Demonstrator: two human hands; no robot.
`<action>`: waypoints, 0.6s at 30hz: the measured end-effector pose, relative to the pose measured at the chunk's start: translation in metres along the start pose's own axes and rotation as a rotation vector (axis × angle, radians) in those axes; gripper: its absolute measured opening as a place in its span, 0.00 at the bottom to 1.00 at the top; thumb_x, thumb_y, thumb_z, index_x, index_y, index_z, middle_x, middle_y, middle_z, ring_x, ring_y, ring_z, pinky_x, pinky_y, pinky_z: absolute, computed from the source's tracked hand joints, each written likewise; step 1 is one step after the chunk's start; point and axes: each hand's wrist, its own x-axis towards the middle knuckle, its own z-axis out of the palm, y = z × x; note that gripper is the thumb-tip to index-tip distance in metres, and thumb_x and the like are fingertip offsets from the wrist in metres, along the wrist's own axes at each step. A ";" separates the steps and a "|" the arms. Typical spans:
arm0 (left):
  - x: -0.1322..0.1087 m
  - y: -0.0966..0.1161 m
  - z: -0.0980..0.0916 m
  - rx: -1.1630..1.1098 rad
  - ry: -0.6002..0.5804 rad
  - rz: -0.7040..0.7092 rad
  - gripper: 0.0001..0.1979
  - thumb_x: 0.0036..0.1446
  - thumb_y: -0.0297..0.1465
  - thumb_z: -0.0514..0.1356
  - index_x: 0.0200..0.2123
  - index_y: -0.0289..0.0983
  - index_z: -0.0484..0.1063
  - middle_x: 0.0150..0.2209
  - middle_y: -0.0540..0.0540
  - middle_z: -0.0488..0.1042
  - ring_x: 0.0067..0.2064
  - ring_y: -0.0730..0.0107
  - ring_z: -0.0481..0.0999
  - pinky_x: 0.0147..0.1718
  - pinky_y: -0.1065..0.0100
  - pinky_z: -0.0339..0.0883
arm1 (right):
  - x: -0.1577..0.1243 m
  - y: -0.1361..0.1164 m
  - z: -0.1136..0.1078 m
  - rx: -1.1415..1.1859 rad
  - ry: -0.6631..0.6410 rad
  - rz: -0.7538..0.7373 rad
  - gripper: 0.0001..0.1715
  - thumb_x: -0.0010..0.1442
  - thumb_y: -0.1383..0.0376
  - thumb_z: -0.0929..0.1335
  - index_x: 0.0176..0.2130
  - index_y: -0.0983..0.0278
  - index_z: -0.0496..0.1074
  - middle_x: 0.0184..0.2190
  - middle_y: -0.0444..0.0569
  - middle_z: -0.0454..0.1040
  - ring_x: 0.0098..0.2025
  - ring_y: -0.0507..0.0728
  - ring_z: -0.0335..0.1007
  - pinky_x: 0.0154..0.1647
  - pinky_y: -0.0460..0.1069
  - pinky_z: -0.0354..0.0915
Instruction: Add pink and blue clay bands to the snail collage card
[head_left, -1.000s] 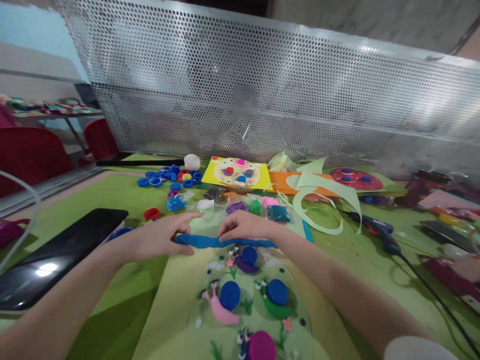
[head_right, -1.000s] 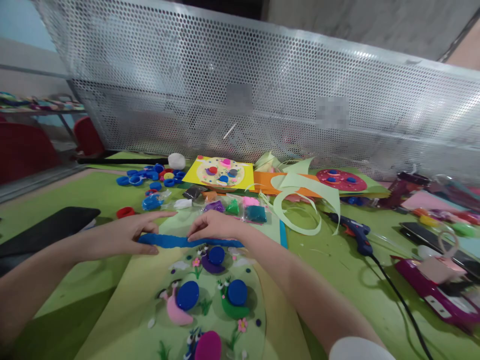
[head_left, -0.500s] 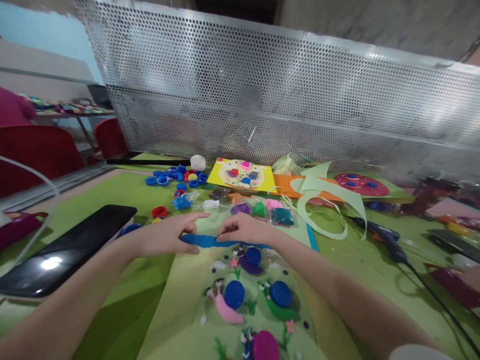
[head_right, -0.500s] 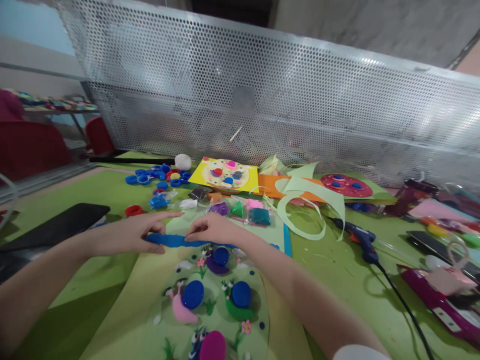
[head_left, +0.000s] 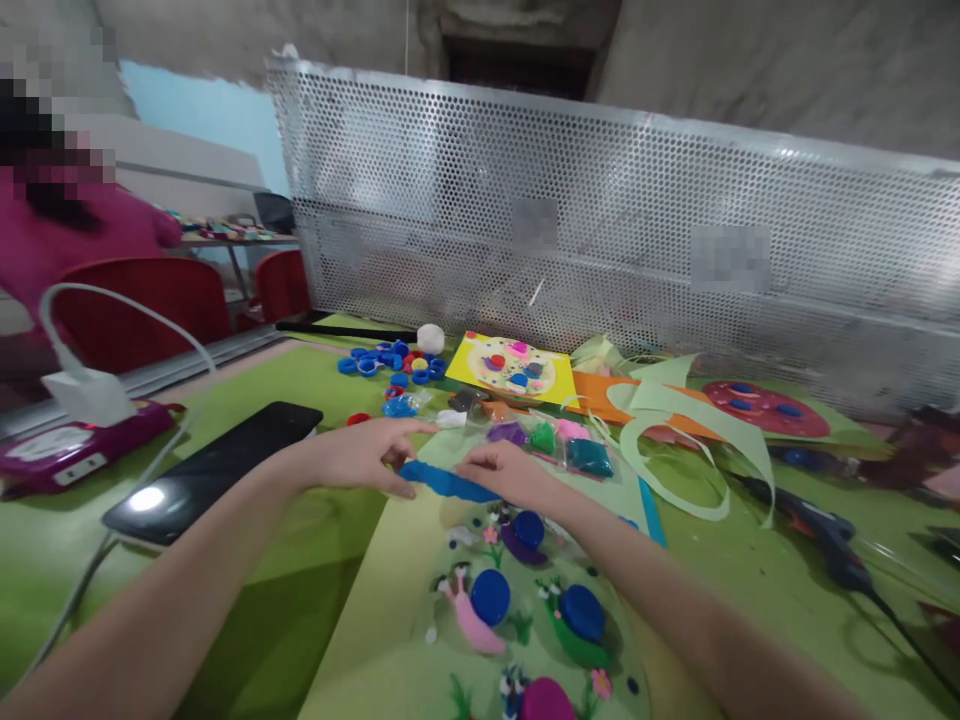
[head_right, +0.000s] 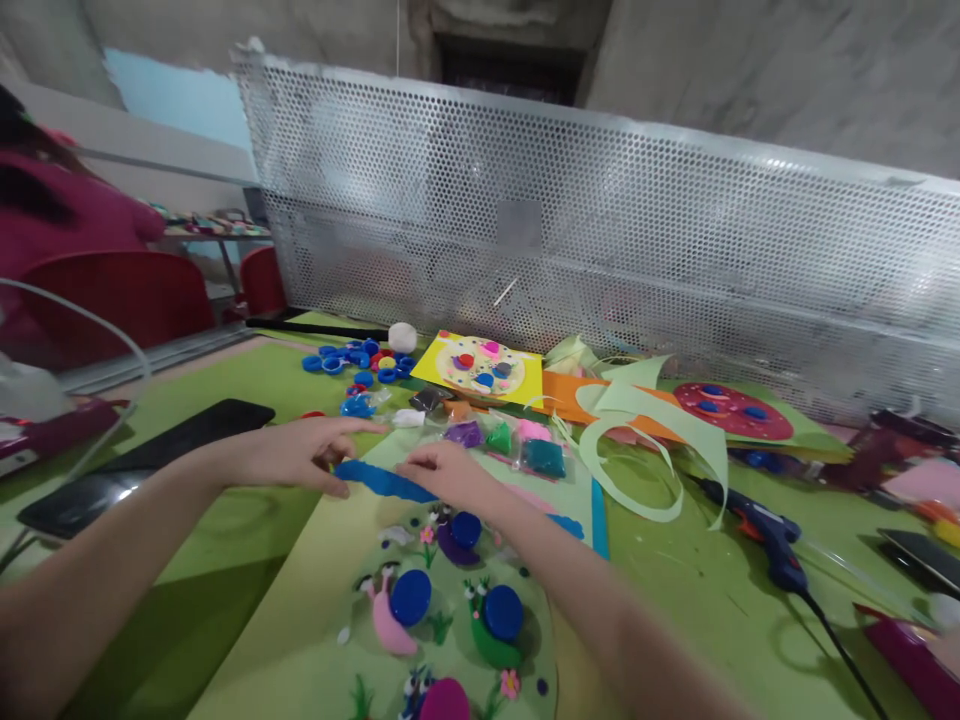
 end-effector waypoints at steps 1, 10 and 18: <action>0.000 -0.002 -0.001 -0.007 0.007 0.007 0.41 0.44 0.39 0.63 0.60 0.39 0.50 0.28 0.54 0.68 0.31 0.67 0.68 0.28 0.71 0.58 | 0.000 -0.001 0.001 -0.005 0.006 0.001 0.12 0.55 0.62 0.67 0.25 0.67 0.73 0.18 0.40 0.64 0.21 0.48 0.56 0.21 0.43 0.52; 0.000 -0.003 -0.005 -0.073 0.067 -0.022 0.36 0.48 0.43 0.61 0.57 0.37 0.54 0.28 0.51 0.71 0.28 0.71 0.68 0.27 0.70 0.61 | -0.002 0.000 0.007 -0.020 0.037 0.006 0.09 0.52 0.63 0.69 0.25 0.66 0.74 0.19 0.41 0.67 0.22 0.48 0.57 0.22 0.43 0.53; 0.001 -0.006 -0.006 -0.021 0.094 -0.006 0.34 0.51 0.42 0.58 0.58 0.37 0.53 0.27 0.52 0.71 0.27 0.72 0.68 0.27 0.70 0.60 | -0.001 0.004 0.008 -0.016 0.036 0.003 0.10 0.52 0.62 0.69 0.24 0.66 0.73 0.18 0.40 0.65 0.21 0.48 0.56 0.22 0.43 0.53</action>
